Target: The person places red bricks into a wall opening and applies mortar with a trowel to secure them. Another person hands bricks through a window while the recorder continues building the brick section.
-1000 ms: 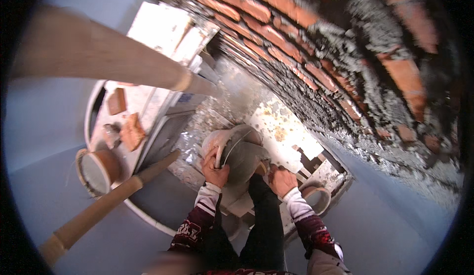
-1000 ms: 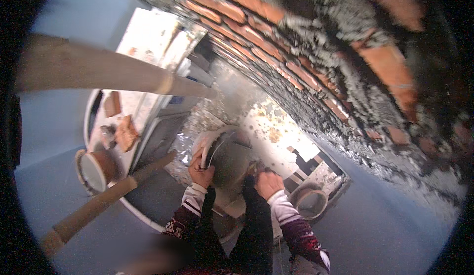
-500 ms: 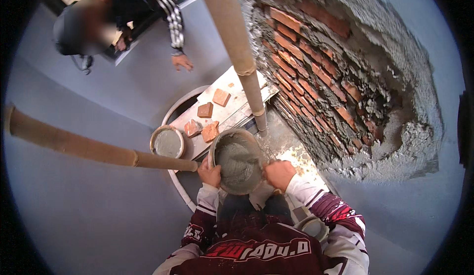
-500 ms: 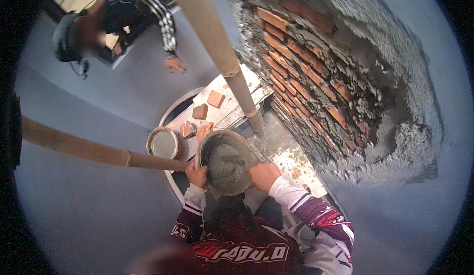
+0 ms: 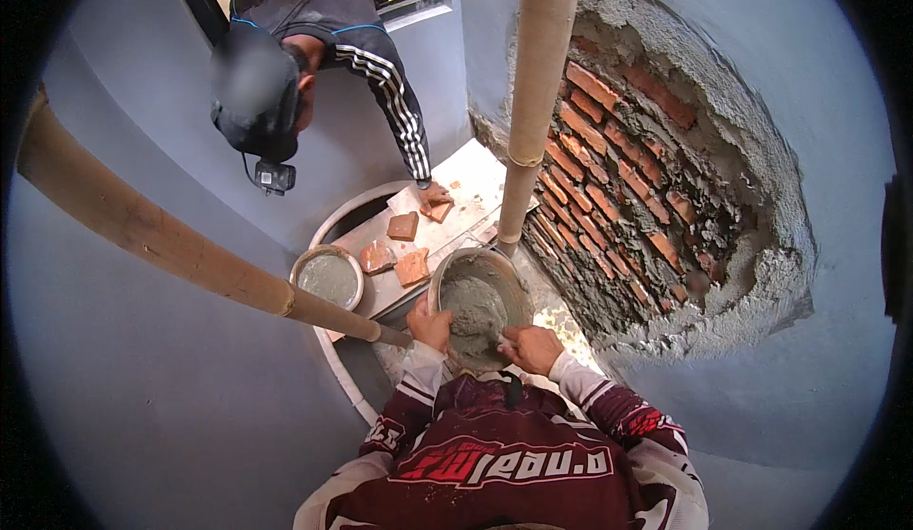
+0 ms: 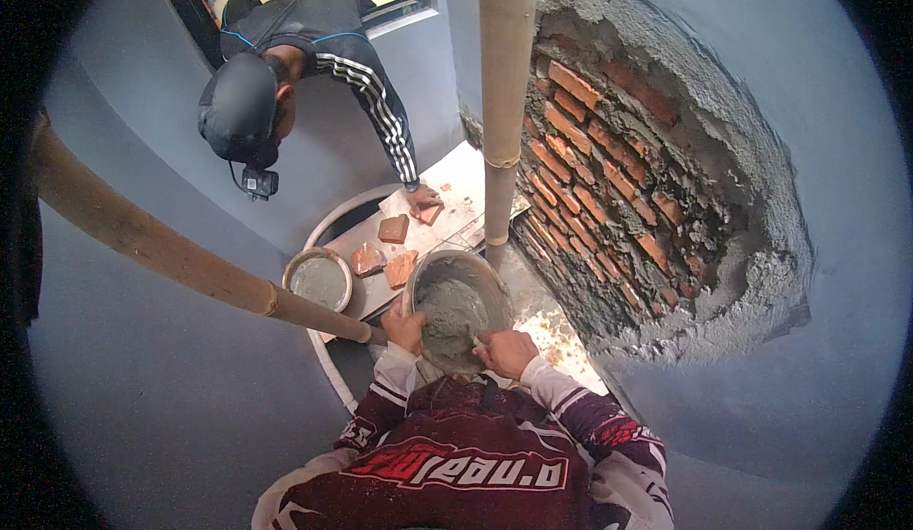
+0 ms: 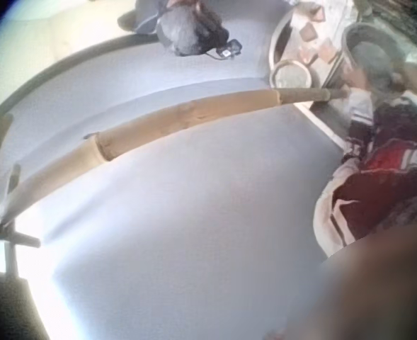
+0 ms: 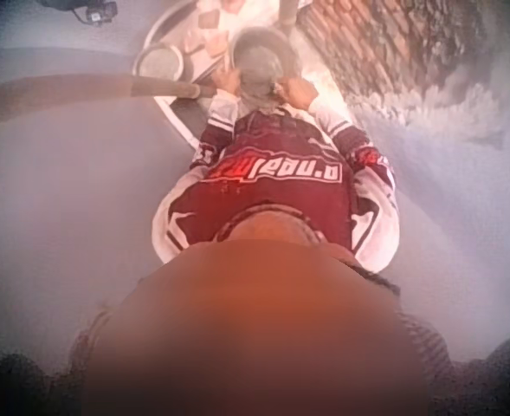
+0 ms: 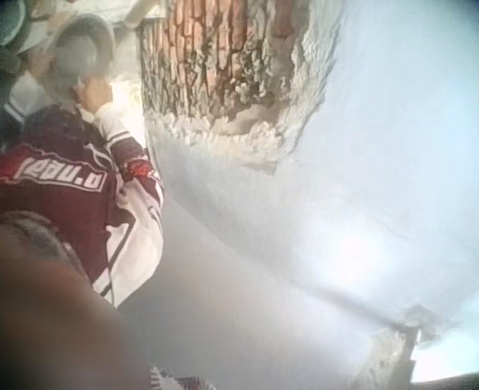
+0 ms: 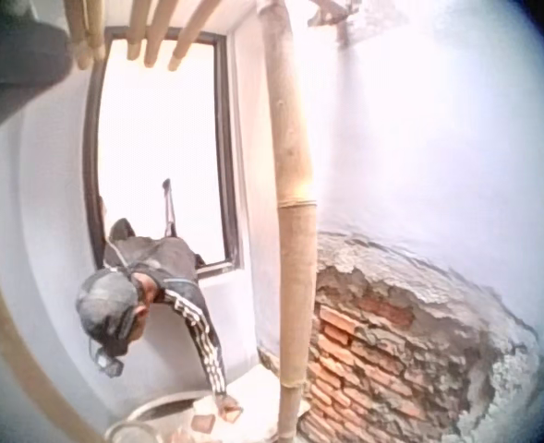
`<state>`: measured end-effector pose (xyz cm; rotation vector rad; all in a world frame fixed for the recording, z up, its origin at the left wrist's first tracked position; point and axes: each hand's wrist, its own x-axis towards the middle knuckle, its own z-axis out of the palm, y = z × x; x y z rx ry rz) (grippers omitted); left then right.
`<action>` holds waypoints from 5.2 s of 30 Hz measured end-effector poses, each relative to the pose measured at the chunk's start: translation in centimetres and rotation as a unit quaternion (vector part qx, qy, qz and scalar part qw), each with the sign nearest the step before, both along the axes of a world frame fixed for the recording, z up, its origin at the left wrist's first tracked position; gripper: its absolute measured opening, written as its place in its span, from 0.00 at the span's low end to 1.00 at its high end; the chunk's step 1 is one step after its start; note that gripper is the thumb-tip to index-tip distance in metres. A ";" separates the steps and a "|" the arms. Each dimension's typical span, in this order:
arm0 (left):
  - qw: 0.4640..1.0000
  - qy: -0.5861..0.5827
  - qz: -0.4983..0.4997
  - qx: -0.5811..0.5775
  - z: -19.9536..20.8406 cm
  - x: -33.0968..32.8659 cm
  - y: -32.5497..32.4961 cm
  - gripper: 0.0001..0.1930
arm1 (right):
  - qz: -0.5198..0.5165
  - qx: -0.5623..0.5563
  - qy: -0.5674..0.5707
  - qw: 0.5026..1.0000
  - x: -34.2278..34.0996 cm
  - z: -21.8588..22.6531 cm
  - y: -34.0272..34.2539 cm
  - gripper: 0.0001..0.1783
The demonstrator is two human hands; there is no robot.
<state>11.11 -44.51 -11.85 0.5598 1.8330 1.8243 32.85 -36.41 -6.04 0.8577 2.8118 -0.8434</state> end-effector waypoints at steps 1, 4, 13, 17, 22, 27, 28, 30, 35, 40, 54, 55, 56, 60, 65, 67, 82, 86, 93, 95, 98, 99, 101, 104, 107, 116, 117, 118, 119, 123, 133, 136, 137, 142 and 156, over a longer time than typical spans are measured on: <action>1.000 -0.002 -0.010 0.009 -0.3 -0.3 0.6 0.25 | 0.012 0.083 -0.020 0.996 0.2 -0.4 -0.2 0.17; 0.998 -0.023 -0.047 -0.037 3.9 -0.8 0.3 0.24 | -0.012 0.194 0.017 0.981 0.2 0.7 -0.5 0.15; 0.988 0.109 -0.108 0.005 1.9 -3.2 0.7 0.21 | -0.086 0.018 -0.186 0.979 -2.9 3.6 2.4 0.22; 0.976 0.159 -0.144 -0.026 1.5 -3.8 0.7 0.22 | -0.066 -0.107 -0.159 0.979 -5.5 0.2 1.0 0.25; 0.991 0.035 -0.126 -0.026 2.1 -3.6 -0.1 0.24 | -0.104 -0.217 -0.029 0.970 -3.6 -1.0 -0.2 0.25; 0.994 -0.032 -0.103 0.013 0.9 -1.8 1.1 0.28 | -0.083 -0.066 -0.108 0.989 0.7 -1.3 1.4 0.26; 0.994 -0.020 -0.103 0.009 1.0 -1.5 1.5 0.28 | -0.099 -0.053 -0.114 0.987 1.4 -1.6 1.8 0.25; 0.996 -0.001 -0.083 -0.020 0.0 -0.7 2.5 0.28 | -0.096 -0.063 -0.123 0.986 3.1 -1.7 4.0 0.24; 0.996 -0.067 -0.035 -0.046 2.8 3.0 5.5 0.28 | -0.130 -0.086 -0.121 0.980 6.7 1.0 8.7 0.21; 0.994 -0.106 0.019 -0.021 -0.5 5.3 7.6 0.28 | -0.192 -0.066 -0.106 0.973 11.8 4.6 14.5 0.22; 0.984 -0.133 0.117 -0.037 -0.4 8.3 5.9 0.23 | -0.072 0.013 0.095 0.993 11.7 21.6 22.0 0.15; 0.983 -0.123 0.124 -0.059 0.3 8.2 5.7 0.23 | -0.089 -0.015 0.092 0.992 11.4 22.8 21.9 0.14; 0.979 -0.142 0.137 -0.042 -0.8 7.8 5.4 0.23 | -0.106 -0.021 0.123 0.986 11.3 23.3 22.2 0.15; 0.980 -0.108 0.168 -0.014 -9.8 5.1 2.6 0.21 | -0.207 -0.147 0.131 0.958 8.9 24.4 26.1 0.12; 0.960 -0.053 0.200 -0.190 -4.1 4.3 0.5 0.22 | -0.315 0.108 0.171 0.927 7.9 22.8 31.8 0.15; 0.966 -0.115 0.214 -0.087 -6.5 3.0 -0.6 0.22 | -0.310 0.151 0.128 0.930 7.5 23.0 32.0 0.18; 0.946 -0.097 0.253 -0.177 -10.5 0.2 -5.5 0.17 | -0.291 0.449 -0.001 0.845 3.1 22.1 29.1 0.17; 0.922 -0.110 0.268 -0.257 -8.3 0.3 -5.7 0.13 | -0.248 0.501 -0.012 0.829 2.5 21.3 29.8 0.12; 0.907 -0.103 0.345 -0.216 -12.0 0.0 -7.7 0.09 | -0.230 0.536 0.010 0.812 0.4 21.3 30.1 0.08; 0.894 -0.112 0.331 -0.281 -8.7 0.7 -7.1 0.08 | -0.242 0.522 0.015 0.818 0.9 21.6 30.0 0.08; 0.888 -0.126 0.351 -0.267 -8.8 1.1 -7.9 0.07 | -0.242 0.454 0.013 0.857 1.5 21.6 30.2 0.10; 0.890 -0.133 0.356 -0.251 -9.2 1.1 -8.2 0.07 | -0.254 0.432 0.010 0.865 1.5 21.6 30.1 0.12; 0.895 -0.149 0.360 -0.217 -9.9 1.2 -8.4 0.08 | -0.280 0.391 -0.002 0.877 1.9 21.9 29.7 0.15; 0.873 -0.168 0.411 -0.202 -10.2 1.6 -8.0 0.12 | -0.316 0.385 0.048 0.866 2.6 21.2 29.9 0.20; 0.877 -0.162 0.399 -0.213 -9.7 1.6 -8.3 0.16 | -0.330 0.380 0.067 0.862 3.0 21.1 29.6 0.20; 0.896 -0.137 0.351 -0.236 -13.3 1.3 -9.6 0.15 | -0.249 0.415 0.031 0.874 2.5 24.5 29.1 0.18; 0.904 -0.122 0.354 -0.207 -13.1 1.6 -9.4 0.15 | -0.235 0.399 0.026 0.886 1.8 24.7 29.4 0.18; 0.911 -0.106 0.358 -0.176 -12.5 2.0 -9.1 0.14 | -0.231 0.381 0.023 0.895 0.8 24.9 29.8 0.19; 0.916 -0.087 0.364 -0.142 -11.7 2.3 -9.0 0.14 | -0.226 0.361 0.025 0.904 -0.3 24.9 30.3 0.19; 0.886 -0.129 0.404 -0.187 -11.5 2.5 -9.2 0.15 | -0.207 0.353 0.030 0.912 -4.8 20.8 35.0 0.22; 0.830 -0.210 0.449 -0.256 -17.1 2.1 -12.2 0.23 | -0.307 0.146 0.192 0.921 -9.0 16.9 39.1 0.19; 0.830 -0.177 0.454 -0.270 -17.5 1.7 -11.9 0.22 | -0.372 0.200 0.201 0.884 -8.0 16.4 39.6 0.21; 0.828 -0.165 0.458 -0.279 -17.6 1.8 -12.6 0.21 | -0.368 0.191 0.206 0.886 -7.7 16.3 38.6 0.21; 0.846 -0.075 0.434 -0.302 -18.9 1.6 -12.8 0.19 | -0.353 0.152 0.216 0.898 -2.4 14.7 33.0 0.23; 0.989 0.030 0.097 -0.110 -4.6 -1.7 0.0 0.21 | 0.074 0.056 -0.122 0.988 -0.2 1.4 13.7 0.16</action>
